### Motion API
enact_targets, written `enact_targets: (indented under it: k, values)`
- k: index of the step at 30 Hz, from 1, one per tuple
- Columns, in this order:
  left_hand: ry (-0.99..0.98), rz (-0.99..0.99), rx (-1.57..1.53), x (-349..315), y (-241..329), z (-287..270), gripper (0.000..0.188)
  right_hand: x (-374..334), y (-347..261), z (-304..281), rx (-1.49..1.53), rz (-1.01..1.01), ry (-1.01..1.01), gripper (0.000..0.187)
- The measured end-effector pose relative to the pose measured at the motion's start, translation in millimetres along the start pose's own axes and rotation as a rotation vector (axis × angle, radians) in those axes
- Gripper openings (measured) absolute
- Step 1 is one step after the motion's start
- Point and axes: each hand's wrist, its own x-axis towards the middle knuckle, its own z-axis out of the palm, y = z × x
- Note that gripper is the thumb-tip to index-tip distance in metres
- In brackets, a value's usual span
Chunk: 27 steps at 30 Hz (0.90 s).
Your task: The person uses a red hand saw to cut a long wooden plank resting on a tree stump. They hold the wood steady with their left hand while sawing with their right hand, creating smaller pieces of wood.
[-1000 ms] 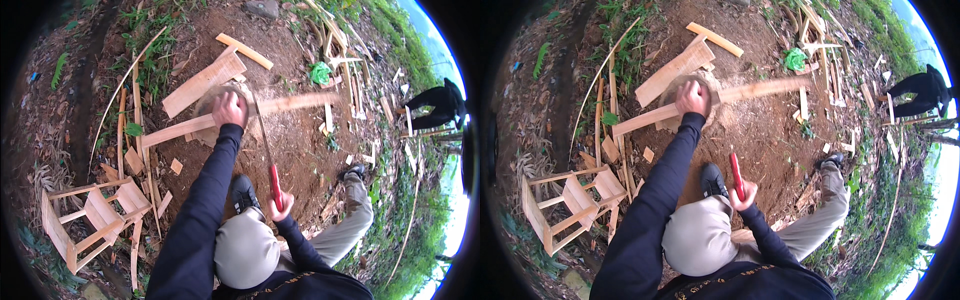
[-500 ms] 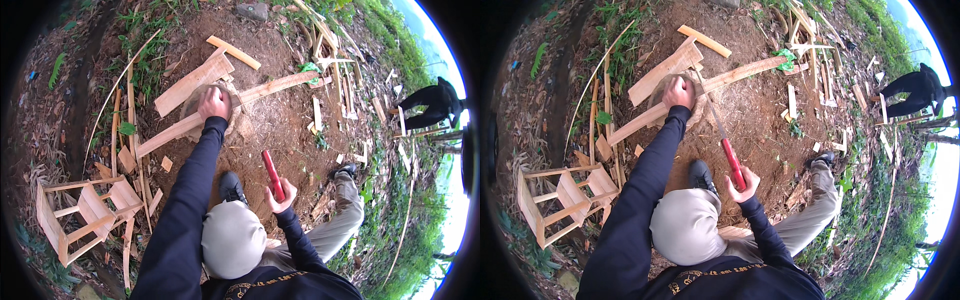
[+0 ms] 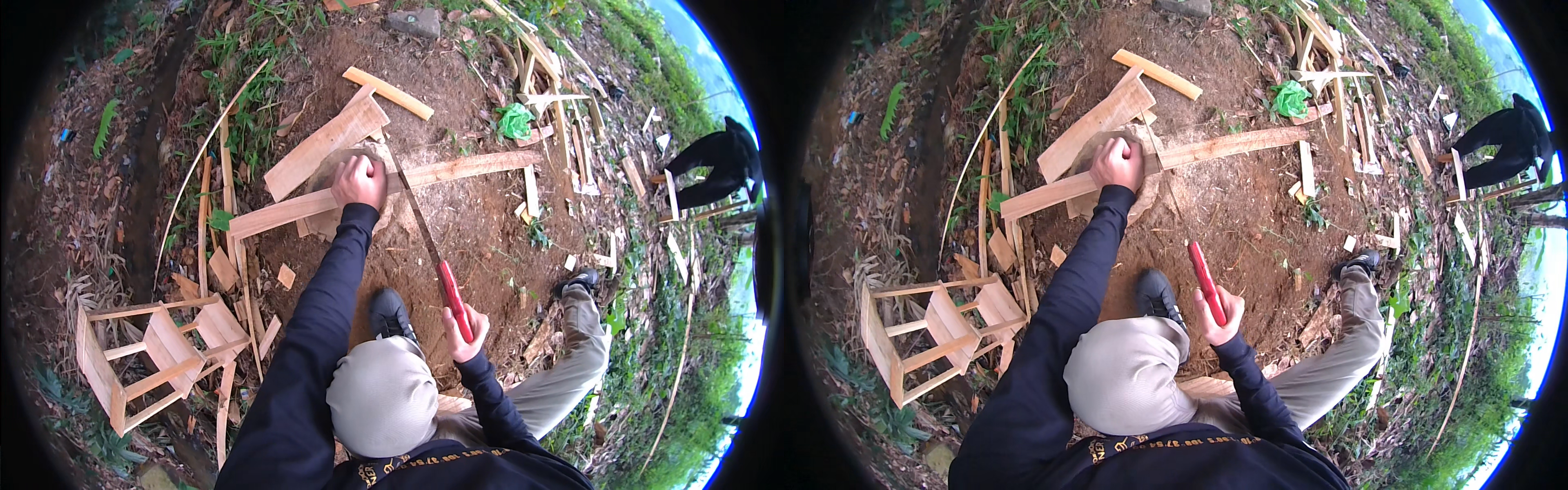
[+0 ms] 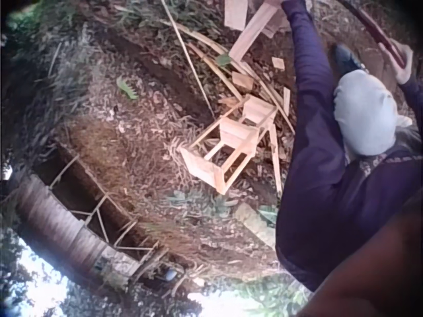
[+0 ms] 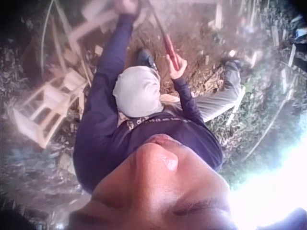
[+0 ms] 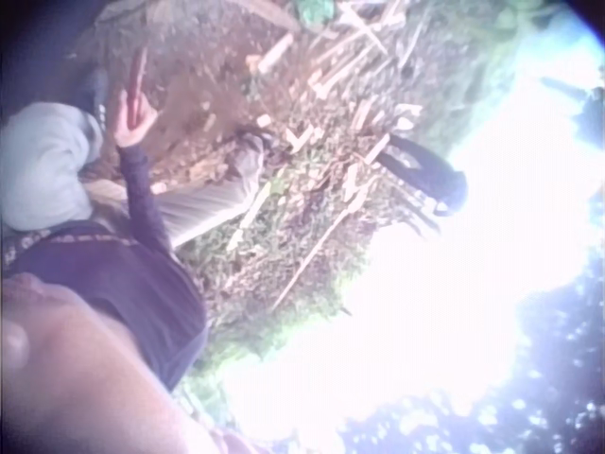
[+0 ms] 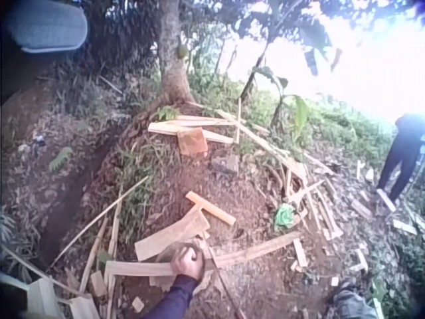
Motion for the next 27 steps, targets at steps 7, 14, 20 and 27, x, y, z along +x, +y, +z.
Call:
enact_targets:
  k: [7,14,20,27]
  values:
    - [-0.119,0.018,-0.068,4.4,1.7,-5.2,0.029,1.6,19.7,3.5,-0.141,-0.097,0.050,0.018]
    - [-0.466,0.301,-0.110,6.9,-14.1,-39.2,0.046,7.2,7.3,3.6,-0.141,-0.067,0.131,0.020]
    - [-0.444,0.448,-0.139,5.3,-42.1,-56.2,0.048,6.7,6.4,4.7,-0.125,-0.092,0.132,0.020]
    - [-0.422,0.392,-0.167,-0.7,-48.3,-49.4,0.045,7.8,16.1,1.1,-0.168,-0.131,0.108,0.014]
